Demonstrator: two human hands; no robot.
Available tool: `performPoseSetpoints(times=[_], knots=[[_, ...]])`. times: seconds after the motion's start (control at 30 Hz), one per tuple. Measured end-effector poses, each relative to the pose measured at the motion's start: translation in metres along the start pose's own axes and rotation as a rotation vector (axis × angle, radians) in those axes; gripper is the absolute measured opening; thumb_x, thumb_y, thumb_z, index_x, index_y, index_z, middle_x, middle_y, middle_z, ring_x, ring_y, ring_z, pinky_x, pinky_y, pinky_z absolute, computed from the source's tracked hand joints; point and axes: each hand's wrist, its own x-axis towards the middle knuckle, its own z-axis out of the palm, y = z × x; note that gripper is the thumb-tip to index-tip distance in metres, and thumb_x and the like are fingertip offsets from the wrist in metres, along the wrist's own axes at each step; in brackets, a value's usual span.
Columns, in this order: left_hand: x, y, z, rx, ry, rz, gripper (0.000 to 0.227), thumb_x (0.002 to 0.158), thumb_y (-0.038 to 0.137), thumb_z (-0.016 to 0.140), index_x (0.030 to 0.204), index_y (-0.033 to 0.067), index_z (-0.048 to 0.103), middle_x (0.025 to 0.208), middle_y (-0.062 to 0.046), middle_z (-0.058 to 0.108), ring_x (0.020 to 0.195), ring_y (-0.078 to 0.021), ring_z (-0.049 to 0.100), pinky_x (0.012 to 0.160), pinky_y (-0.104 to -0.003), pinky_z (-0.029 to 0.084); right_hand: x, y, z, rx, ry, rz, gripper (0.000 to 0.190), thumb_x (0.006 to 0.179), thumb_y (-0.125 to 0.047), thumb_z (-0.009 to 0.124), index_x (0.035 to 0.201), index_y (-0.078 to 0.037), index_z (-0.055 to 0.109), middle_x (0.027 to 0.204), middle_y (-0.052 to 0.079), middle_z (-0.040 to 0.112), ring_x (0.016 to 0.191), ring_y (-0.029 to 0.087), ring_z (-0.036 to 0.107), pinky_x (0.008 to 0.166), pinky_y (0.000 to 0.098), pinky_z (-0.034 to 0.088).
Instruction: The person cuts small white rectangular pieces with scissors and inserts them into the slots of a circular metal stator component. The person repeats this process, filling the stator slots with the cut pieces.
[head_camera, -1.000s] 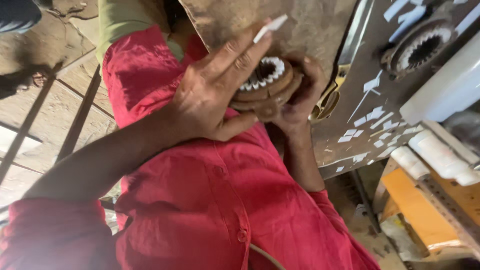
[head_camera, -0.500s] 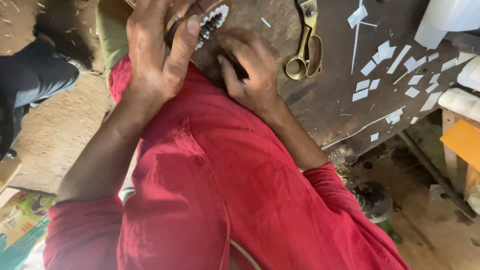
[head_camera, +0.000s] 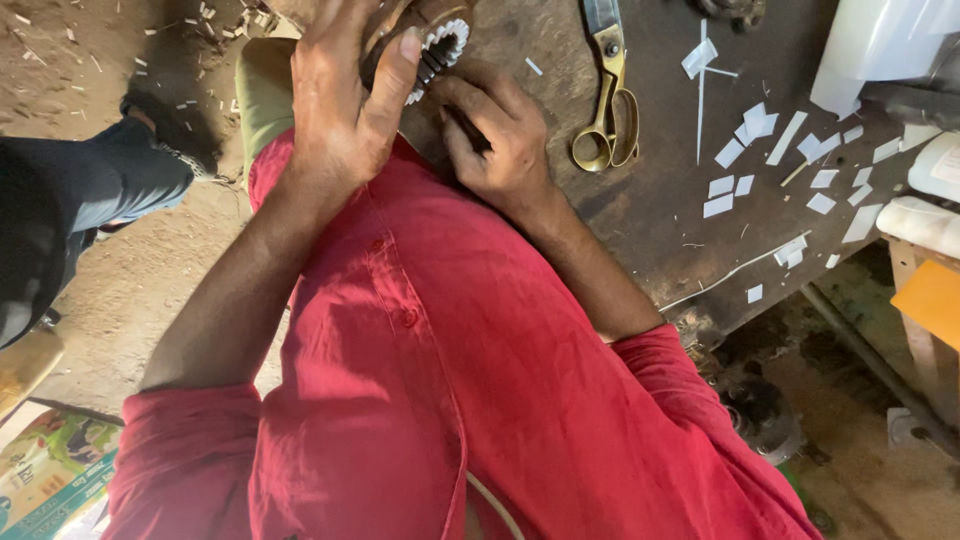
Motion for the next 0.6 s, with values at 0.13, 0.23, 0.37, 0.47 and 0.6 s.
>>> performPoseSetpoints(times=[0.13,0.23,0.37,0.47,0.6], knots=[[0.001,-0.001,0.001,0.004,0.011,0.001,0.039,0.116,0.031,0.055,0.136,-0.0018,0.059,0.126,-0.023,0.064,0.116,-0.0382,0.068,0.100,-0.044,0.054,-0.002,-0.002,0.001,0.008,0.016,0.043,0.028,0.089,0.005,0.076,0.115,-0.001,0.070,0.120,0.013,0.067,0.108,0.029,0.072,0.093,0.0356,0.060],[0.000,-0.001,0.003,0.008,0.014,0.012,0.038,0.116,0.030,0.055,0.137,-0.0021,0.058,0.127,-0.022,0.064,0.118,-0.0372,0.068,0.102,-0.043,0.054,-0.005,-0.005,0.003,0.022,0.031,0.103,0.029,0.087,0.004,0.077,0.115,-0.001,0.070,0.120,0.013,0.067,0.107,0.028,0.073,0.091,0.0353,0.061],[-0.004,0.001,0.006,0.049,0.029,-0.005,0.036,0.118,0.030,0.058,0.136,-0.0012,0.060,0.128,-0.022,0.064,0.118,-0.0391,0.067,0.101,-0.044,0.054,-0.011,-0.007,0.005,0.085,0.037,0.172,0.028,0.087,0.002,0.076,0.114,-0.002,0.071,0.122,0.013,0.066,0.107,0.026,0.073,0.090,0.0342,0.061],[-0.006,0.002,0.009,0.044,0.047,-0.001,0.037,0.116,0.028,0.057,0.137,-0.0027,0.058,0.129,-0.022,0.063,0.119,-0.0396,0.066,0.103,-0.044,0.054,-0.014,-0.004,0.007,0.155,0.023,0.198,0.030,0.087,0.003,0.075,0.116,-0.002,0.071,0.125,0.010,0.064,0.111,0.024,0.069,0.092,0.0332,0.059],[-0.009,0.004,0.013,0.057,0.064,-0.024,0.036,0.117,0.028,0.059,0.136,-0.0027,0.058,0.128,-0.022,0.063,0.119,-0.0394,0.066,0.103,-0.044,0.053,-0.020,-0.001,0.010,0.285,0.000,0.251,0.033,0.088,0.004,0.074,0.121,-0.001,0.069,0.128,0.009,0.060,0.111,0.020,0.062,0.091,0.0299,0.054]])
